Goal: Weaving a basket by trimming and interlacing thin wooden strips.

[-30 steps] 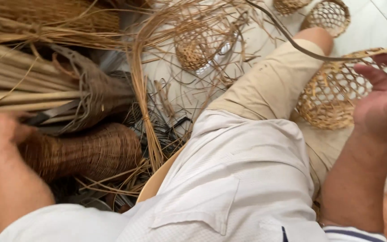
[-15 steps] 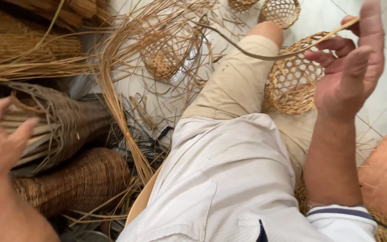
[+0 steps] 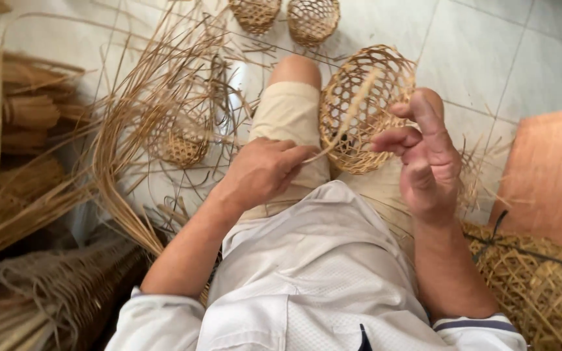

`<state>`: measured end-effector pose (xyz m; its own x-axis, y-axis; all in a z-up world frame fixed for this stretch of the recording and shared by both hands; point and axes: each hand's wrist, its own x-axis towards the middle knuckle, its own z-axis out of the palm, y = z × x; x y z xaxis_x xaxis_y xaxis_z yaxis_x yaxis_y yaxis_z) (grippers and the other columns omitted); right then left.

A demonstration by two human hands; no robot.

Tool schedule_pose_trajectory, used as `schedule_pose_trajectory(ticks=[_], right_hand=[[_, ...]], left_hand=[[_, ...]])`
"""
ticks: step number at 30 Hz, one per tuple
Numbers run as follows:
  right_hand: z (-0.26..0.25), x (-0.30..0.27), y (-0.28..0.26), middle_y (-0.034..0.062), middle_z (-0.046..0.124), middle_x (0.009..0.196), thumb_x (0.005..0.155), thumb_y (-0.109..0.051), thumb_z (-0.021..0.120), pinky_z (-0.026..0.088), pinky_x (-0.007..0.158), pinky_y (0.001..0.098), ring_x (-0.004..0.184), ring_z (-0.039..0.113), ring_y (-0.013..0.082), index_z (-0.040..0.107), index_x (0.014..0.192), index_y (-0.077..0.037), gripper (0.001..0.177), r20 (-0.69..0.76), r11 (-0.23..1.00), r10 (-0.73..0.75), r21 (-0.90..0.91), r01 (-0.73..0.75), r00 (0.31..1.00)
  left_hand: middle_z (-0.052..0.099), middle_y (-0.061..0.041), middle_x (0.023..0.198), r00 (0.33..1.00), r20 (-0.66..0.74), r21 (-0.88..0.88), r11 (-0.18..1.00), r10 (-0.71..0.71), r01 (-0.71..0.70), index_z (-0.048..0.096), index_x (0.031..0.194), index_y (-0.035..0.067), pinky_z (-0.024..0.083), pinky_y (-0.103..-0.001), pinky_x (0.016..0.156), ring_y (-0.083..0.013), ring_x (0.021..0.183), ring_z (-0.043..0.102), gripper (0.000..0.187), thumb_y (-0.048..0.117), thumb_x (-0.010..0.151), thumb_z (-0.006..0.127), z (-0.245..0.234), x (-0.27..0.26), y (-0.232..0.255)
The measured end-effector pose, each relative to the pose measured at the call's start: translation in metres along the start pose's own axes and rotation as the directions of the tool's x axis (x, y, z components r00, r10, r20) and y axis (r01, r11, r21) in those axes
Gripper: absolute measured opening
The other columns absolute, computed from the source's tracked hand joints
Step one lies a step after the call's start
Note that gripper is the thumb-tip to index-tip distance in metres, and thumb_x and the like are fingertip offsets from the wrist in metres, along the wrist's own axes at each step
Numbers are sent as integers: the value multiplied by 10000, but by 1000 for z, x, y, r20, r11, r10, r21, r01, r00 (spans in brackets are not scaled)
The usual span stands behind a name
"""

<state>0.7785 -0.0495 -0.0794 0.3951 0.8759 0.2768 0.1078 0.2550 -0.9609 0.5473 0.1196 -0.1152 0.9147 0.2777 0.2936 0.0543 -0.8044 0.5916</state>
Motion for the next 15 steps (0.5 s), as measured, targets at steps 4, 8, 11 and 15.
schedule_pose_trajectory(ticks=[4, 8, 11, 15], right_hand=[[-51, 5, 34, 240, 413, 1387, 1089, -317, 619, 485, 1076, 468, 1196, 528, 320, 311, 1602, 72, 714, -144, 893, 47, -438, -106, 989], [-89, 18, 85, 247, 453, 1363, 1078, -249, 743, 448, 1015, 527, 1175, 536, 376, 367, 1612, 23, 708, -158, 764, -10, -638, -94, 987], [-70, 35, 77, 260, 453, 1401, 1065, -236, 771, 444, 1055, 538, 1233, 535, 405, 373, 1610, 31, 725, -88, 701, -58, -713, -22, 994], [0, 34, 35, 258, 362, 1478, 1059, -524, 566, 445, 1093, 494, 1250, 487, 354, 222, 1637, 1, 854, 26, 938, 37, -346, -26, 999]], left_hand=[[774, -7, 964, 937, -117, -236, 926, -328, 294, 730, 1243, 272, 595, -361, 755, -266, 885, 772, 258, 205, 1020, 620, 3, -9, -8], [775, -10, 929, 873, -97, -240, 862, -478, 446, 716, 1254, 304, 607, -369, 737, -263, 866, 769, 243, 282, 1046, 591, 9, -24, -14], [763, -98, 940, 886, -37, -110, 884, -461, 455, 678, 1278, 301, 599, -495, 736, -351, 880, 754, 276, 364, 1017, 615, 10, -29, -8], [705, -119, 855, 928, 58, 37, 929, -369, 367, 622, 1238, 238, 591, -534, 686, -404, 773, 732, 254, 336, 1013, 555, 2, -21, 26]])
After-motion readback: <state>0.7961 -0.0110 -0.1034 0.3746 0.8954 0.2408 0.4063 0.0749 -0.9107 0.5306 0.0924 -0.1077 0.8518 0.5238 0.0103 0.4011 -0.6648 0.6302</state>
